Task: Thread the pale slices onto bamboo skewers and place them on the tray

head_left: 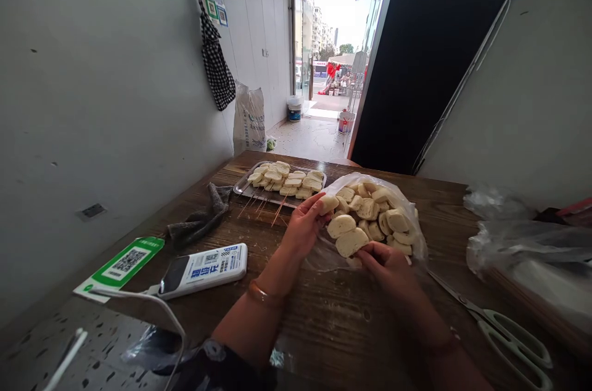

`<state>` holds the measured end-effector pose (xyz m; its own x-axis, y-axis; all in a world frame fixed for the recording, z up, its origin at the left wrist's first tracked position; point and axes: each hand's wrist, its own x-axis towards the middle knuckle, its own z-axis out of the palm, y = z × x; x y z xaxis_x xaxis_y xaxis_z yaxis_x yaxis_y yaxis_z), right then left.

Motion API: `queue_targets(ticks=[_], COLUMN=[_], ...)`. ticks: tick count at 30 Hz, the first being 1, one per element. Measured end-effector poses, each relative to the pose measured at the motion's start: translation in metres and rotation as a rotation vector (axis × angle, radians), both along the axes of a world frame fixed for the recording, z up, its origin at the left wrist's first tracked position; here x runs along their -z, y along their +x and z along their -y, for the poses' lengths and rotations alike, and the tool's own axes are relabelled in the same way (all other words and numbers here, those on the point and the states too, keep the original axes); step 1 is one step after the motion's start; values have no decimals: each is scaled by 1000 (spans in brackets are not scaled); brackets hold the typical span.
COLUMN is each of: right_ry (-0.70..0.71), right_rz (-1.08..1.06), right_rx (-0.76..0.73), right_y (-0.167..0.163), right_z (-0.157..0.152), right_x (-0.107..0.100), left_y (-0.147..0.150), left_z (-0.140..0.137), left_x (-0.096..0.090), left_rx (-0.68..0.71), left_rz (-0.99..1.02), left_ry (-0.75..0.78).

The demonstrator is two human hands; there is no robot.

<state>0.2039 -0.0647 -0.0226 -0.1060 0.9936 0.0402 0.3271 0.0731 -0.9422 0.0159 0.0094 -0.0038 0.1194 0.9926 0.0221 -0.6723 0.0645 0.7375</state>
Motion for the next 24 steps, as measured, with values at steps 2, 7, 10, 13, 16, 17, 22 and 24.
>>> queue_targets(ticks=[2,7,10,13,16,17,22,24], right_ry=[3,6,-8,-11,-7,-8,-29,-20], right_rz=[1,11,4,3,16,21,19,16], right_rx=[3,21,21,18,25,26,27,25], right_y=[0,-1,-2,-2,-2,-2,-2,-1], right_z=[0,0,1,1,3,3,3,2], right_x=[0,-2,-1,-1,-4,-5,-6,-5], left_y=[1,3,2,0,-1,-1,2,3], left_z=[0,0,-1,-2,-2,-2,1,1], left_x=[1,4,4,3,2,2,3,4], left_rx=[4,5,-8,-24,-28,-24,-5,-6], left_rz=[1,-6,12,36,40,36,16,6], left_ry=[1,0,-14,-38,-43,-42,-37,-32])
